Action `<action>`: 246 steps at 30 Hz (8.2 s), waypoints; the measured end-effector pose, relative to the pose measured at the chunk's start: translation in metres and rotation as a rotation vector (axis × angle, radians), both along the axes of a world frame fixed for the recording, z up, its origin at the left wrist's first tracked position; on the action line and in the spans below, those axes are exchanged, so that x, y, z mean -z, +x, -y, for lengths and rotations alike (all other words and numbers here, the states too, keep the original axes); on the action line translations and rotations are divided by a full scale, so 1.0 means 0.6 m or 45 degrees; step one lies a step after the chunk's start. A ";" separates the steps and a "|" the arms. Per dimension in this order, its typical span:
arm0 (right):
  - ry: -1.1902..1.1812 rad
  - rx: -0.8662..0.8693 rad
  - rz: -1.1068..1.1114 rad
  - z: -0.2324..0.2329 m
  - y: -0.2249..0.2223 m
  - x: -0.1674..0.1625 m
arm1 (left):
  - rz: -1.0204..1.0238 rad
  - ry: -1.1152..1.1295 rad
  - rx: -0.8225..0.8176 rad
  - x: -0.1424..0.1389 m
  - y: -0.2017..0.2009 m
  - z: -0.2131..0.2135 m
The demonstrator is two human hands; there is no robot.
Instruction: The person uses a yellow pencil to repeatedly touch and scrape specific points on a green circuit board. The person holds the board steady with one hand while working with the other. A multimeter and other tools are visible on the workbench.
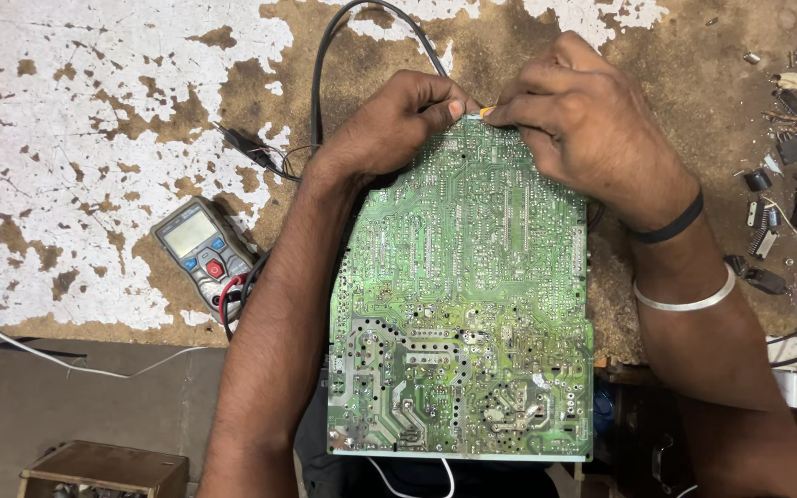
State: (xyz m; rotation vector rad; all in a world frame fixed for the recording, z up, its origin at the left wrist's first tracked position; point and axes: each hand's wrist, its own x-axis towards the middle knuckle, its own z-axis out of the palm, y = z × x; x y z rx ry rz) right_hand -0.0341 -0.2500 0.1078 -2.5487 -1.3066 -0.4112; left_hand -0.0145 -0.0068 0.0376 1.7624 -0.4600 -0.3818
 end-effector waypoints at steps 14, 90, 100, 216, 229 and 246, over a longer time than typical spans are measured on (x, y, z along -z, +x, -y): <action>0.015 0.005 -0.058 0.011 0.006 0.004 | 0.045 -0.074 0.018 0.010 0.004 0.003; 0.082 -0.024 0.065 0.003 -0.003 -0.005 | 0.150 -0.040 0.022 0.023 0.008 0.004; 0.143 -0.065 0.006 -0.008 -0.006 -0.009 | 0.120 -0.090 0.047 0.019 0.008 -0.003; 0.037 -0.040 0.091 -0.005 -0.007 -0.011 | 0.166 -0.158 0.052 0.029 0.018 0.007; 0.029 -0.026 0.097 -0.007 -0.011 -0.013 | 0.175 -0.188 0.044 0.036 0.019 0.011; 0.087 -0.046 0.029 -0.023 -0.012 -0.023 | 0.130 -0.114 0.026 0.035 0.015 0.006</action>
